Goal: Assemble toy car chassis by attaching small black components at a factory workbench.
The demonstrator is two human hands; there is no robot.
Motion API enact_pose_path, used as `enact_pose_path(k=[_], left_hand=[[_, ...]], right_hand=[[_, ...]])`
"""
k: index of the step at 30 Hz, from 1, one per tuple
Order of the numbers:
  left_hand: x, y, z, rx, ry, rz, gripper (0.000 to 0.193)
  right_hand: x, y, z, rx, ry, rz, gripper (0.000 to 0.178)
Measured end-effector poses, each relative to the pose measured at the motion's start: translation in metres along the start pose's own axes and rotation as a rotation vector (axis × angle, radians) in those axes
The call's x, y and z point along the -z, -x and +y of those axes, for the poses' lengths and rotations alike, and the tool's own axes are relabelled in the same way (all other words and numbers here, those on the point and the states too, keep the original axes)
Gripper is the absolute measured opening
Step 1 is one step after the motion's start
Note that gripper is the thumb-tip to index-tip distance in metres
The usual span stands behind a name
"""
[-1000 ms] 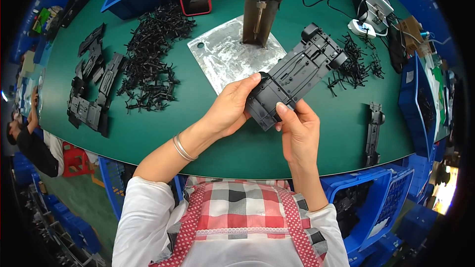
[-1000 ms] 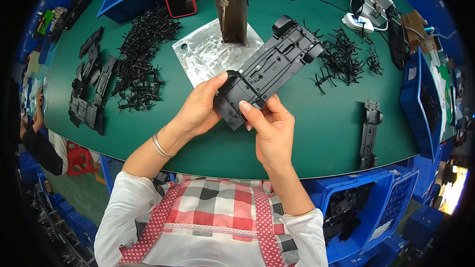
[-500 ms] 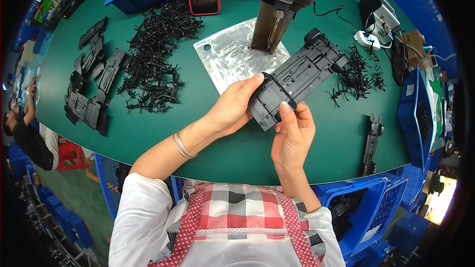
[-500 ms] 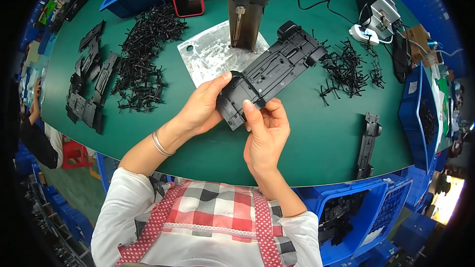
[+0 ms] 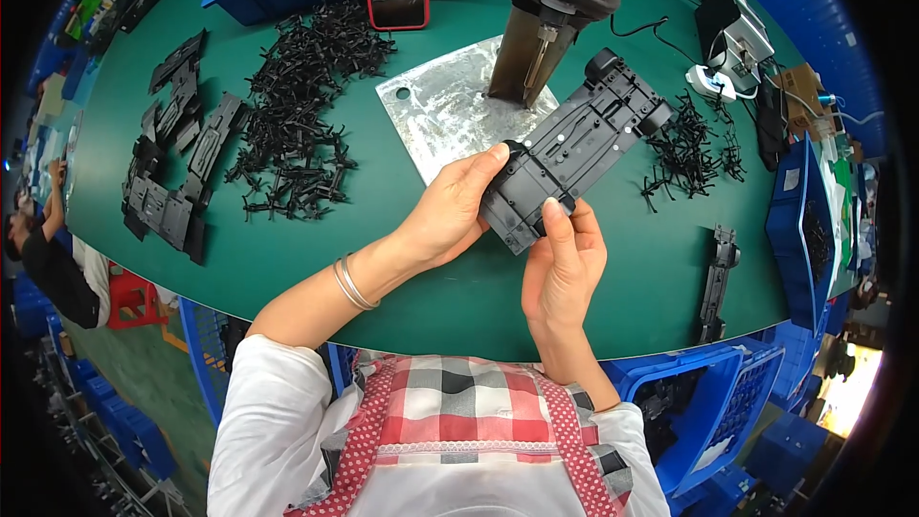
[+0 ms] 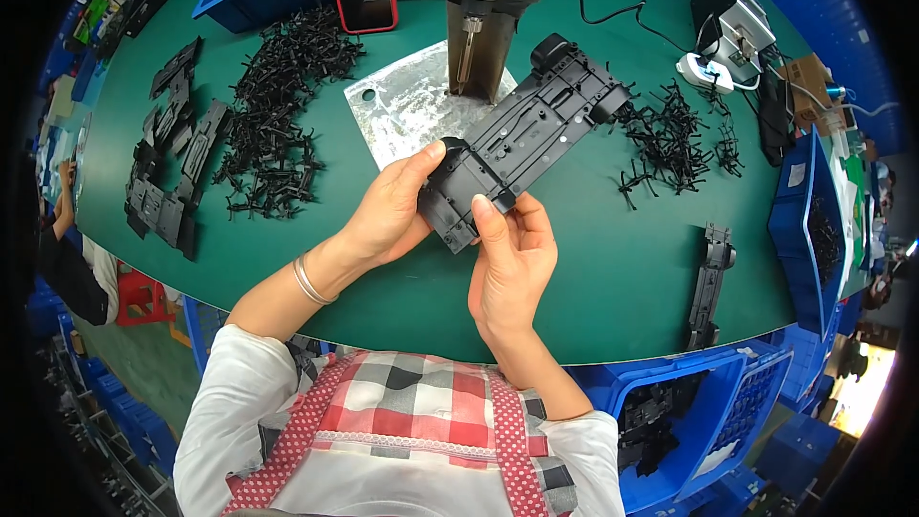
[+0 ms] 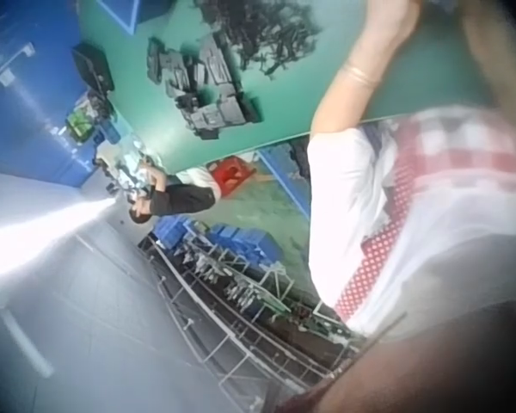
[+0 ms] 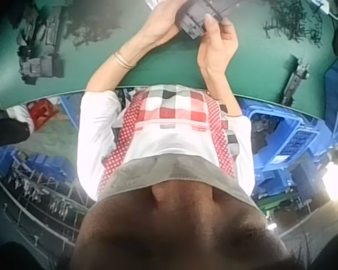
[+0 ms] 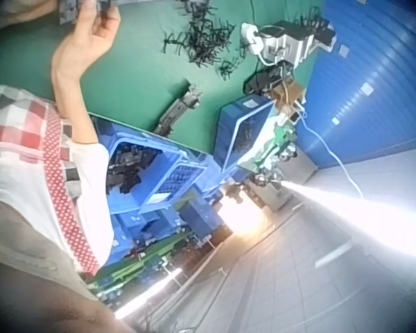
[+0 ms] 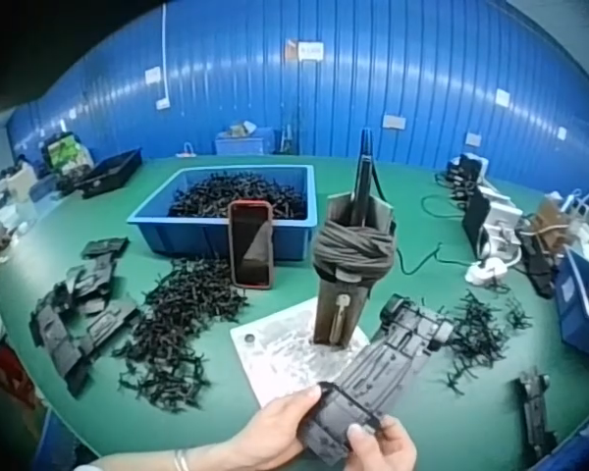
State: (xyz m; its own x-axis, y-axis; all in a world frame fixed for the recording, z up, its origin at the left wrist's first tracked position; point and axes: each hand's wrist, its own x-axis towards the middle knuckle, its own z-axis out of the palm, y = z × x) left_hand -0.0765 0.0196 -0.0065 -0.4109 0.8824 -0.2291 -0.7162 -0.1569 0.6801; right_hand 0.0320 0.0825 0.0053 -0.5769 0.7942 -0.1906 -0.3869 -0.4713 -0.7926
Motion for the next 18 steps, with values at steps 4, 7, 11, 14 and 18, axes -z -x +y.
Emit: enact_pose_path(k=[4, 7, 11, 14, 18], left_hand=[[-0.002, 0.002, -0.003, 0.020, 0.017, -0.012, 0.042], [-0.004, 0.002, -0.004, 0.024, 0.012, -0.030, 0.042], [-0.004, 0.002, -0.004, 0.031, 0.001, -0.035, 0.042], [-0.004, 0.001, 0.000, 0.074, 0.029, -0.024, 0.041], [-0.001, -0.001, 0.007, 0.082, 0.094, -0.006, 0.039]], right_hand=[[0.007, 0.002, -0.001, 0.052, 0.006, -0.050, 0.021], [0.005, 0.002, -0.002, 0.069, 0.007, -0.028, 0.021], [0.012, 0.001, 0.000, 0.081, 0.002, -0.055, 0.021], [0.008, 0.000, -0.001, 0.090, 0.013, -0.073, 0.021], [0.006, -0.002, -0.001, 0.082, 0.048, -0.075, 0.018]])
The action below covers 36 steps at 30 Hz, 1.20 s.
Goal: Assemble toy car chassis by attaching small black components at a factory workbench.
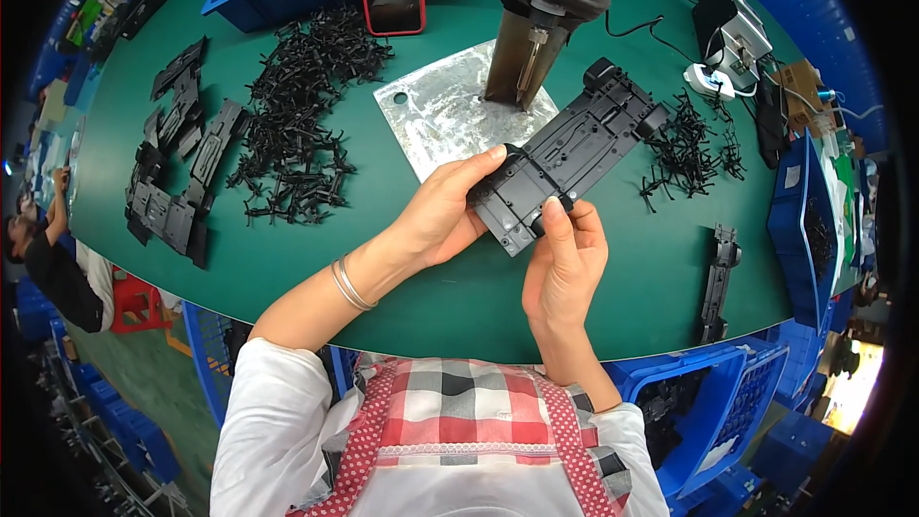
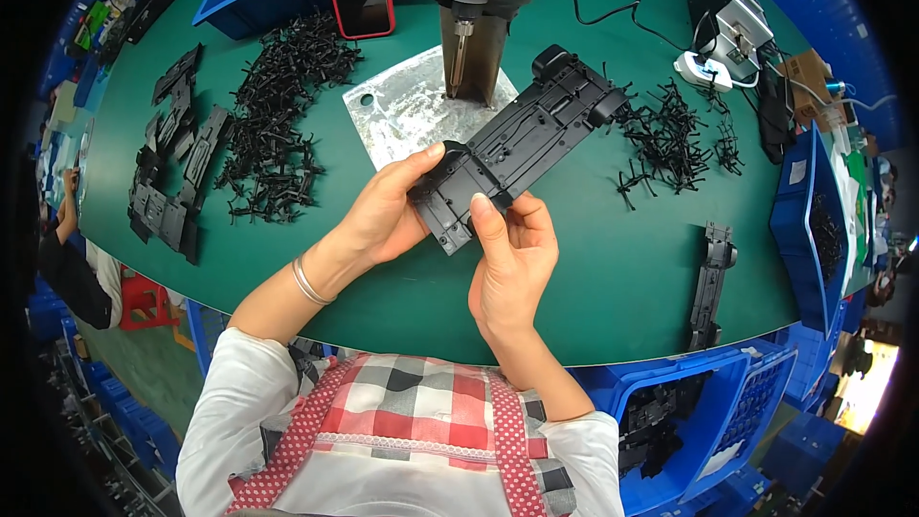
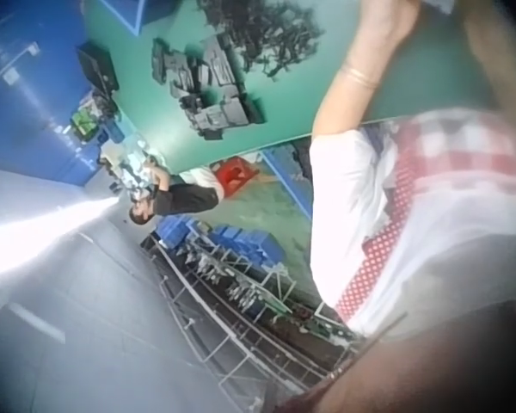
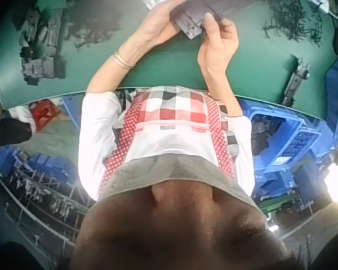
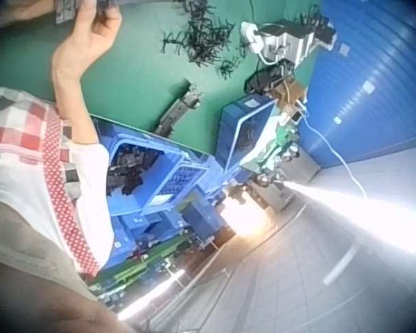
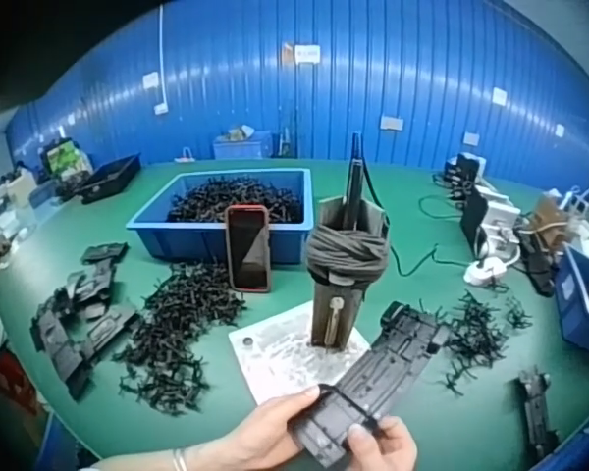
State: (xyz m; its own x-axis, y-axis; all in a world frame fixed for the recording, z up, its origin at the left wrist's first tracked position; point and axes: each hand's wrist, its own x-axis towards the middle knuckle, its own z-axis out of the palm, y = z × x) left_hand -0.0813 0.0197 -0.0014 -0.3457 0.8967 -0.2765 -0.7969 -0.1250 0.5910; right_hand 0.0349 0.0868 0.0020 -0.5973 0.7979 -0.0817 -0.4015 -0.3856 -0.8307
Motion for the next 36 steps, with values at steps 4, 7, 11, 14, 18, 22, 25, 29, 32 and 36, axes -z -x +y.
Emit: enact_pose_path(k=[4, 7, 11, 14, 18, 22, 25, 29, 32, 36], left_hand=[[-0.001, 0.000, 0.001, -0.032, 0.027, 0.004, 0.038], [0.000, -0.002, 0.002, -0.033, 0.001, 0.006, 0.037], [0.003, -0.006, 0.011, 0.022, -0.013, 0.026, 0.036], [0.005, -0.011, 0.018, -0.019, -0.031, 0.007, 0.037], [0.005, -0.017, 0.025, -0.053, -0.054, 0.020, 0.036], [0.005, -0.018, 0.031, -0.078, -0.053, 0.021, 0.033], [0.007, -0.019, 0.034, -0.087, -0.047, 0.026, 0.032], [0.004, -0.022, 0.035, -0.098, -0.050, 0.023, 0.032], [0.003, -0.023, 0.036, -0.108, -0.058, 0.027, 0.033], [0.005, -0.023, 0.037, -0.120, -0.047, 0.028, 0.034]], right_hand=[[-0.003, -0.001, 0.002, 0.005, -0.050, -0.020, 0.017], [-0.006, -0.003, 0.003, 0.003, -0.062, -0.015, 0.016], [-0.013, -0.010, 0.007, 0.030, -0.071, 0.009, 0.013], [-0.024, -0.015, 0.009, 0.053, -0.063, 0.013, 0.013], [-0.033, -0.019, 0.012, 0.098, -0.046, 0.023, 0.016], [-0.040, -0.020, 0.013, 0.128, -0.038, 0.016, 0.019], [-0.046, -0.022, 0.012, 0.128, -0.030, 0.007, 0.021], [-0.045, -0.025, 0.010, 0.156, -0.031, 0.001, 0.022], [-0.044, -0.026, 0.011, 0.185, -0.026, -0.013, 0.023], [-0.046, -0.027, 0.014, 0.189, -0.032, -0.037, 0.022]])
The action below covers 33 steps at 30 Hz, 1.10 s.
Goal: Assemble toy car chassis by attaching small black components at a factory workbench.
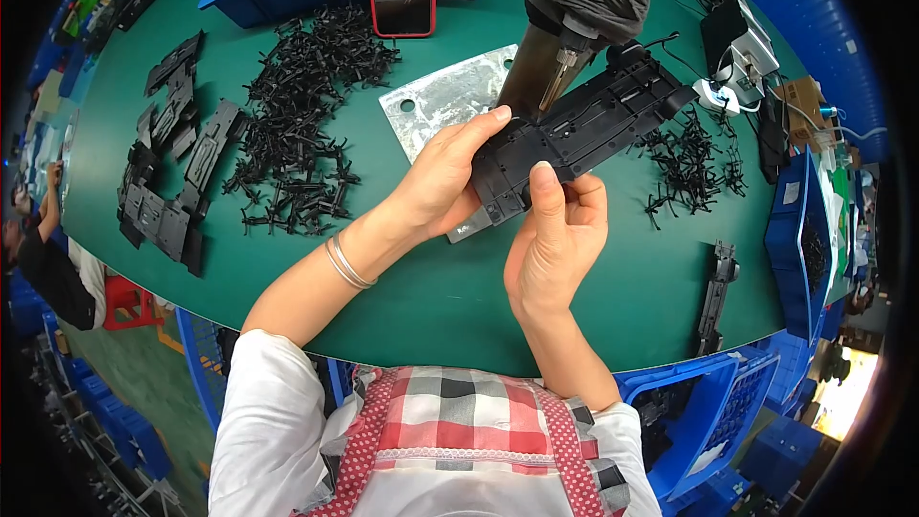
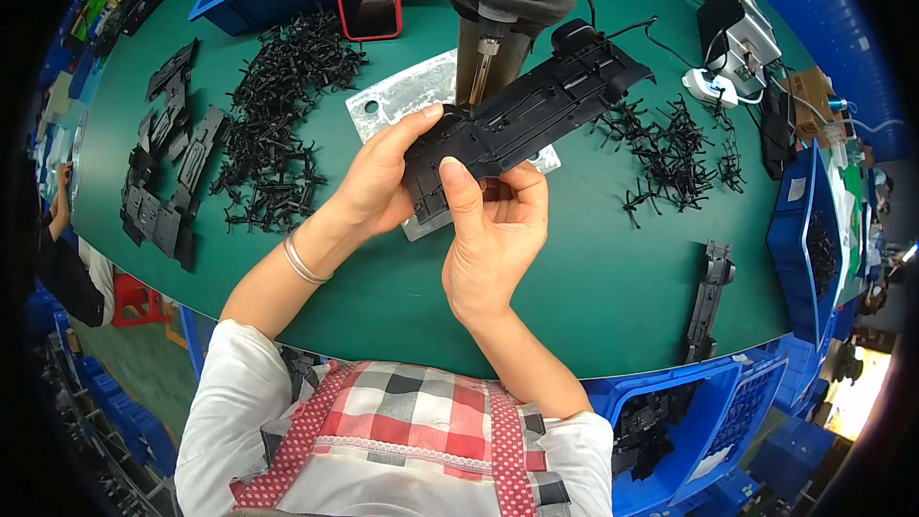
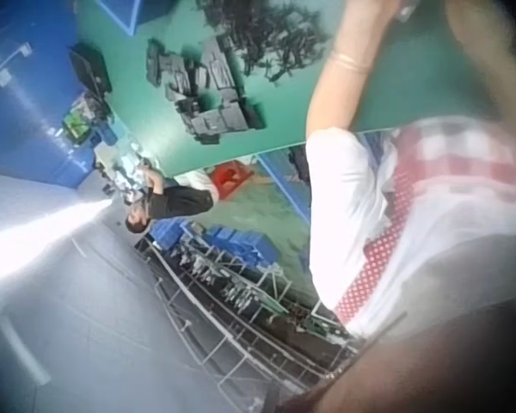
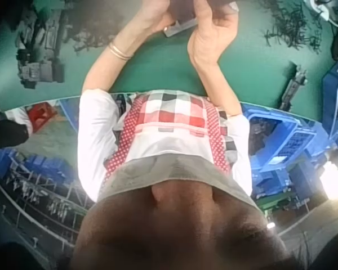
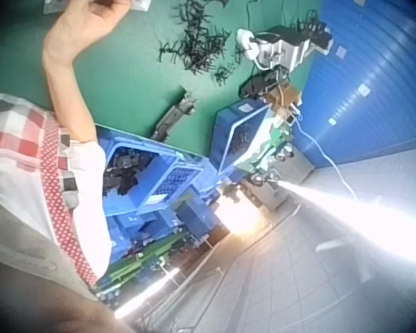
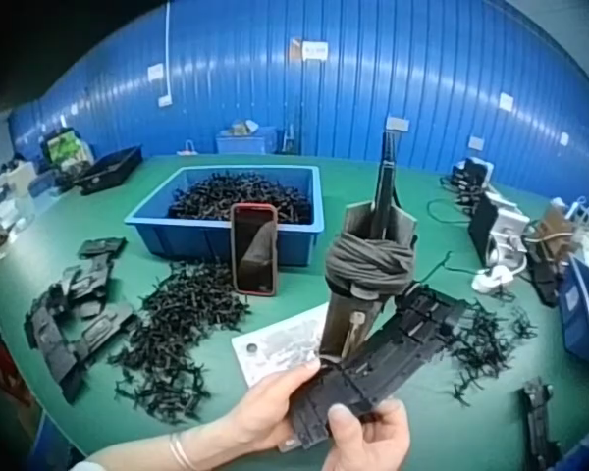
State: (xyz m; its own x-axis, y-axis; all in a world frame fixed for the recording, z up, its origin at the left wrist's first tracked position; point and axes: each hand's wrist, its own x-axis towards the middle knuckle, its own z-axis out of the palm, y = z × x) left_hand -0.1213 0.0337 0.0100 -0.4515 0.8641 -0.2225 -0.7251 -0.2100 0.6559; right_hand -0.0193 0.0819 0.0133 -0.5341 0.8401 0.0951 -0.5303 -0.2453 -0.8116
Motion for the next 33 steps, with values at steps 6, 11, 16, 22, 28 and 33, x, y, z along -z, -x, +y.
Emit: enact_pose_path(k=[6, 11, 16, 22, 28, 33], left_hand=[[0.0007, -0.0013, -0.0010, 0.010, -0.013, -0.004, 0.037], [0.0021, -0.0025, -0.0028, -0.003, -0.010, -0.003, 0.037], [0.0022, -0.0027, -0.0040, -0.009, 0.013, -0.001, 0.035], [-0.0003, -0.0015, -0.0035, -0.020, 0.029, 0.013, 0.035], [-0.0033, 0.0014, -0.0023, -0.027, -0.008, 0.002, 0.035], [-0.0059, 0.0028, -0.0022, -0.035, -0.036, -0.006, 0.034]], right_hand=[[0.0012, -0.0007, 0.0022, 0.034, 0.017, -0.009, 0.022], [0.0010, -0.0025, 0.0026, 0.012, 0.006, 0.030, 0.034], [-0.0005, -0.0034, 0.0002, 0.020, 0.029, 0.012, 0.034], [0.0002, -0.0036, 0.0003, 0.030, 0.037, -0.001, 0.033], [0.0006, -0.0039, -0.0006, 0.007, -0.014, -0.004, 0.033], [0.0019, -0.0003, -0.0027, 0.016, -0.003, -0.003, 0.023]])
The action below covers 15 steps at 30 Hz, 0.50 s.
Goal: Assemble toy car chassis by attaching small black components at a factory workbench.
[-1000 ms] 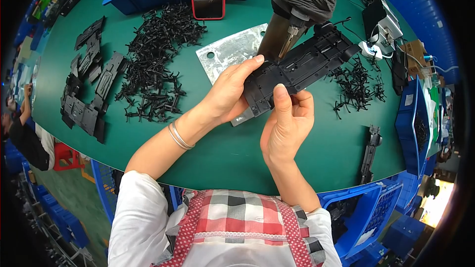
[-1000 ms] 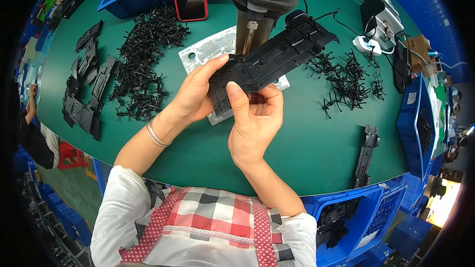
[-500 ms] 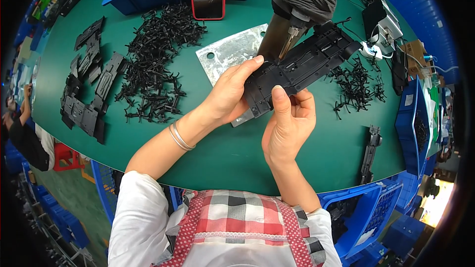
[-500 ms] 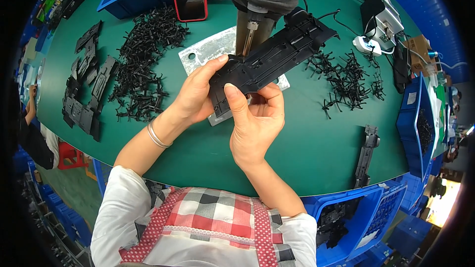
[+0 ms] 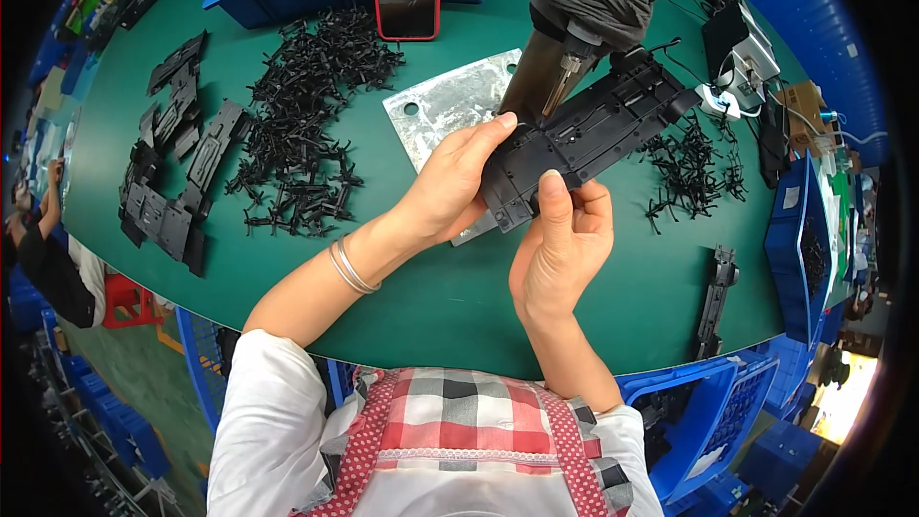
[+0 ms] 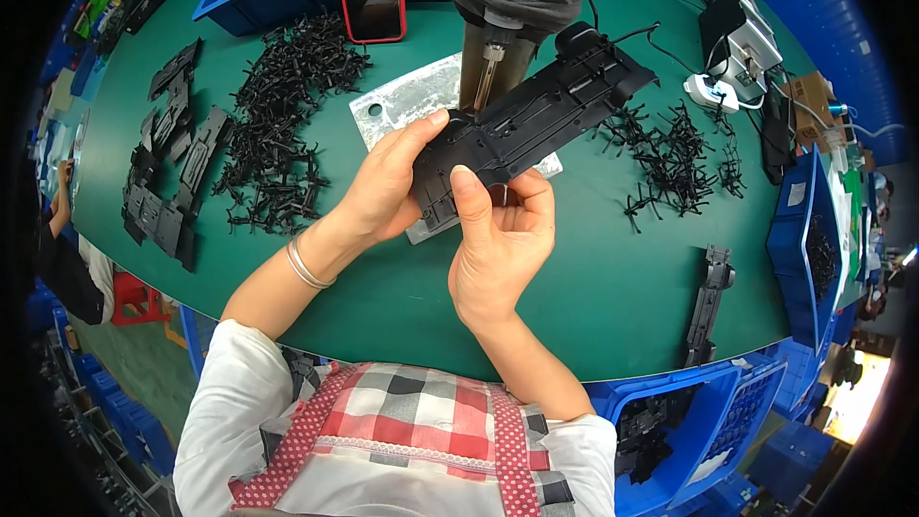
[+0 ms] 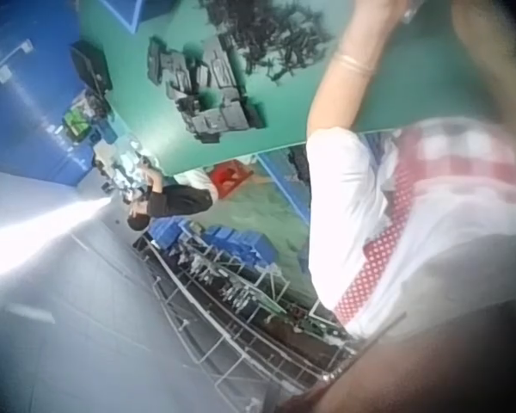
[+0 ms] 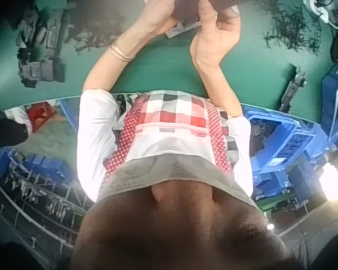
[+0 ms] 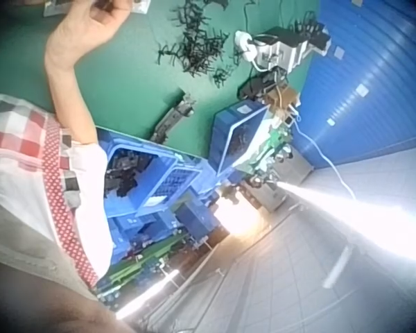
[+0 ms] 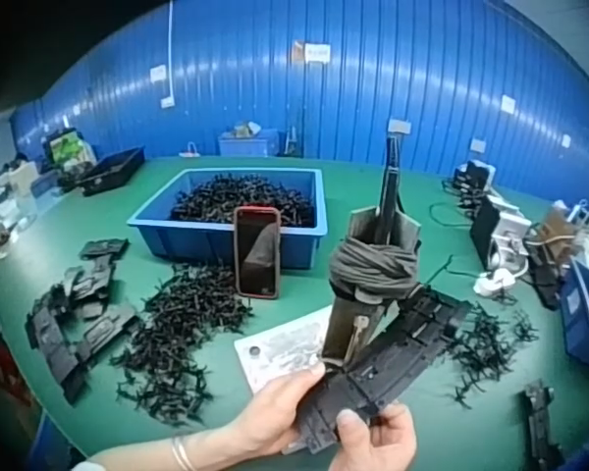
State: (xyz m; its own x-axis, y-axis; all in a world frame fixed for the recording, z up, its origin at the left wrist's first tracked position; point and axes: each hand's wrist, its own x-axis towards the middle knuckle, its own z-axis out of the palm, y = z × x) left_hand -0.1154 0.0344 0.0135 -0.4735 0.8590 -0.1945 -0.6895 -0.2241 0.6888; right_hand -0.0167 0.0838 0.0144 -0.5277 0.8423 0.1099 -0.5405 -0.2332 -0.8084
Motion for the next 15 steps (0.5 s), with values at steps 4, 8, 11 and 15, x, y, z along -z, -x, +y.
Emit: enact_pose_path(k=[4, 8, 11, 15], left_hand=[[0.0006, 0.0005, -0.0005, -0.003, 0.002, 0.021, 0.034], [0.0016, -0.0003, -0.0016, -0.015, 0.006, 0.029, 0.033], [0.0011, 0.0006, -0.0010, -0.011, 0.009, 0.039, 0.033], [0.0017, 0.0007, -0.0014, -0.011, 0.006, 0.040, 0.033]], right_hand=[[-0.0003, -0.0003, 0.0017, 0.009, -0.003, -0.002, 0.023], [-0.0014, -0.0008, 0.0006, 0.006, 0.003, -0.007, 0.023], [-0.0015, -0.0013, 0.0013, 0.008, 0.009, -0.022, 0.023], [-0.0022, -0.0016, 0.0012, 0.027, 0.013, -0.037, 0.023]])
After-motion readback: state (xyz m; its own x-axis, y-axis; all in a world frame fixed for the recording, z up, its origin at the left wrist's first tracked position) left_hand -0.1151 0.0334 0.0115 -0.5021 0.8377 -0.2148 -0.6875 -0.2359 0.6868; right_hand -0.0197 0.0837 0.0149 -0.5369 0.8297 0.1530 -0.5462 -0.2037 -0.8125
